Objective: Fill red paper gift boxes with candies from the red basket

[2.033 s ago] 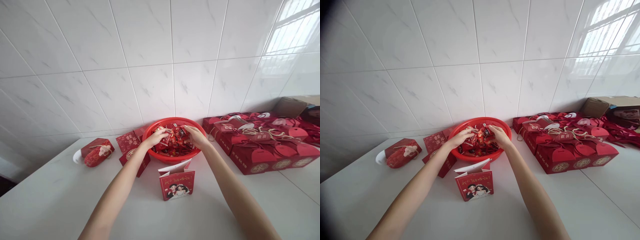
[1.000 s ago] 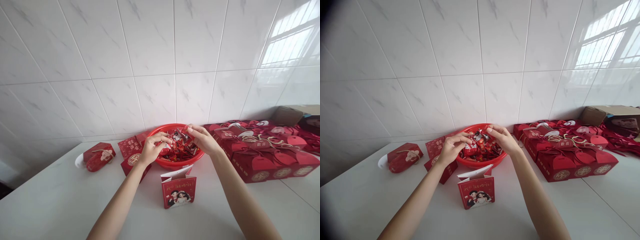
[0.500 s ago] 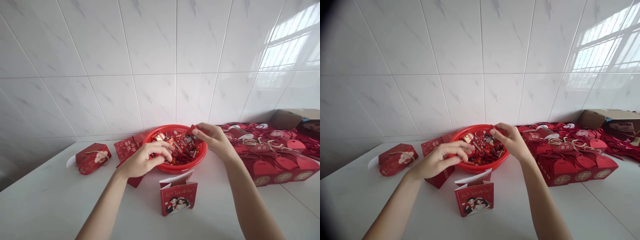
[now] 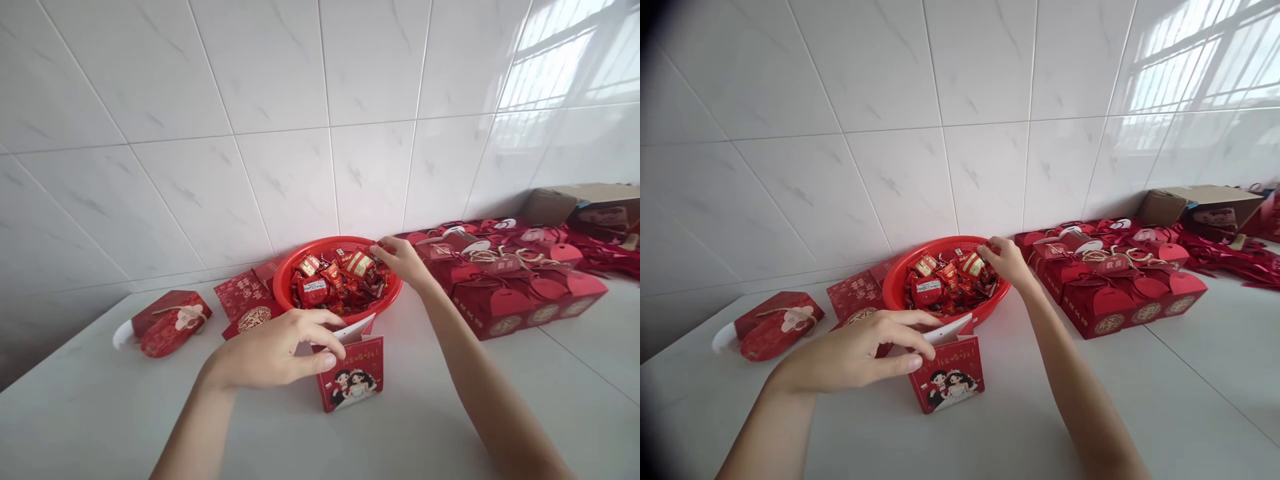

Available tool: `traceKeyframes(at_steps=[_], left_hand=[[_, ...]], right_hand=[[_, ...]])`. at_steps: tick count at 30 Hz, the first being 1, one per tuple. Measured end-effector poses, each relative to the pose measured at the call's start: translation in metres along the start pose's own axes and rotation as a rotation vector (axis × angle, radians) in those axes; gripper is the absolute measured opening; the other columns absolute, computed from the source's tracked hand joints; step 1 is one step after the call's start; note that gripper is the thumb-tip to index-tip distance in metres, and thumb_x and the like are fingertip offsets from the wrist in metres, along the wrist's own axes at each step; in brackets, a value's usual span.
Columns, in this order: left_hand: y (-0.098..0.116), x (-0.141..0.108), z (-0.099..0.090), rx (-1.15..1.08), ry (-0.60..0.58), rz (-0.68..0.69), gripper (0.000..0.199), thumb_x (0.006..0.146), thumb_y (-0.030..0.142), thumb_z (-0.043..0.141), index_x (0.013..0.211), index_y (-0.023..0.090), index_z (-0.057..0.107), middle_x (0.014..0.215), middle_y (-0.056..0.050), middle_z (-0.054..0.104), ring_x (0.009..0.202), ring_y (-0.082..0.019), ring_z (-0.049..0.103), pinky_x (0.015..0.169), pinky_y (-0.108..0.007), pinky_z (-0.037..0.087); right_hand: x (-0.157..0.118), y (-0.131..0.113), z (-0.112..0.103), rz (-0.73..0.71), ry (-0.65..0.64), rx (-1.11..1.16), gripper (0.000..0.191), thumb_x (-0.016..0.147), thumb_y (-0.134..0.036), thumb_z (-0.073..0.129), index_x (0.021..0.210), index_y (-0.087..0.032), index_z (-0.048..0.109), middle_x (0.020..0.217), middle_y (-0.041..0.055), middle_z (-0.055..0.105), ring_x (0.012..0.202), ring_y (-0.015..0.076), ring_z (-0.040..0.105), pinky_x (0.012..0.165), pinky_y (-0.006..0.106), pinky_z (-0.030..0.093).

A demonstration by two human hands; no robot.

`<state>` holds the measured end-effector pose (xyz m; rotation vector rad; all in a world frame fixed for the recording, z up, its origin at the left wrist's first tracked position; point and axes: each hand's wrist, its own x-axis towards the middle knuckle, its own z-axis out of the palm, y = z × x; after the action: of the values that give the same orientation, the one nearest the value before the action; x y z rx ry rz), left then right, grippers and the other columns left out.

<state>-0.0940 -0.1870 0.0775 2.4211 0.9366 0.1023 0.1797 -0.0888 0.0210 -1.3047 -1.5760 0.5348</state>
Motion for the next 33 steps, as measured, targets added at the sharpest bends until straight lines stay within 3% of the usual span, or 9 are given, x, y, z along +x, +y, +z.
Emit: traceKeyframes(at_steps=[5,8,11,15,19,22,27,33], left_hand=[[-0.001,0.003,0.002,0.043,-0.023,0.022,0.030,0.097,0.036,0.058,0.121,0.031,0.074,0.138,-0.005,0.066,0.129,-0.029,0.060,0.096,-0.031,0.051],[0.000,0.004,0.002,0.043,-0.030,0.034,0.032,0.097,0.038,0.058,0.123,0.030,0.073,0.133,-0.005,0.068,0.121,-0.028,0.064,0.093,-0.030,0.051],[0.001,0.004,0.002,0.034,-0.031,0.027,0.034,0.096,0.040,0.059,0.126,0.030,0.072,0.132,-0.005,0.069,0.119,-0.027,0.065,0.093,-0.029,0.051],[0.001,0.005,0.002,0.006,-0.038,0.034,0.035,0.096,0.041,0.059,0.127,0.029,0.071,0.133,-0.005,0.068,0.118,-0.026,0.065,0.093,-0.028,0.049],[0.003,0.008,0.002,-0.043,-0.048,0.090,0.032,0.097,0.040,0.058,0.123,0.027,0.072,0.125,-0.004,0.070,0.106,-0.022,0.067,0.088,-0.027,0.048],[0.003,0.009,0.002,-0.037,-0.062,0.093,0.031,0.097,0.038,0.057,0.122,0.026,0.072,0.120,-0.004,0.070,0.094,-0.019,0.067,0.082,-0.026,0.047],[-0.002,0.009,0.004,-0.027,-0.023,0.102,0.030,0.098,0.033,0.055,0.121,0.026,0.073,0.119,-0.005,0.071,0.095,-0.020,0.067,0.082,-0.027,0.047],[-0.007,0.017,0.008,-0.122,0.108,0.071,0.033,0.099,0.026,0.049,0.120,0.027,0.074,0.120,-0.001,0.075,0.103,-0.021,0.069,0.085,-0.027,0.049]], right_hand=[[0.022,0.026,0.016,0.187,0.000,-0.134,0.025,0.077,-0.035,0.070,0.061,-0.021,0.057,0.061,0.0048,0.060,0.067,0.0226,0.061,0.060,0.031,0.043],[0.038,0.035,0.027,0.252,-0.064,-0.154,0.035,0.064,-0.021,0.077,0.045,-0.023,0.048,0.047,0.0045,0.052,0.063,0.0262,0.063,0.059,0.033,0.044],[0.047,0.040,0.035,0.292,-0.097,-0.124,0.041,0.059,-0.016,0.078,0.039,-0.024,0.043,0.038,0.0019,0.044,0.053,0.0239,0.061,0.054,0.032,0.043],[0.044,0.040,0.035,0.263,-0.076,-0.002,0.042,0.059,-0.019,0.079,0.037,-0.023,0.042,0.039,0.0002,0.045,0.055,0.0197,0.059,0.051,0.027,0.041],[0.033,0.033,0.029,0.224,-0.089,0.260,0.024,0.064,-0.034,0.078,0.052,-0.019,0.063,0.055,0.0020,0.062,0.063,0.0191,0.062,0.055,0.028,0.046],[0.027,0.024,0.027,0.224,-0.128,0.492,0.031,0.062,-0.047,0.080,0.069,-0.017,0.073,0.072,0.0059,0.071,0.067,0.0184,0.063,0.057,0.029,0.051],[0.017,0.014,0.030,0.229,-0.173,0.741,0.042,0.054,-0.054,0.088,0.073,-0.019,0.074,0.084,0.0059,0.074,0.077,0.0191,0.065,0.059,0.028,0.054],[0.005,0.012,0.031,0.229,-0.231,0.819,0.039,0.059,-0.051,0.089,0.075,-0.019,0.073,0.078,0.0024,0.070,0.069,0.0164,0.062,0.055,0.027,0.051]])
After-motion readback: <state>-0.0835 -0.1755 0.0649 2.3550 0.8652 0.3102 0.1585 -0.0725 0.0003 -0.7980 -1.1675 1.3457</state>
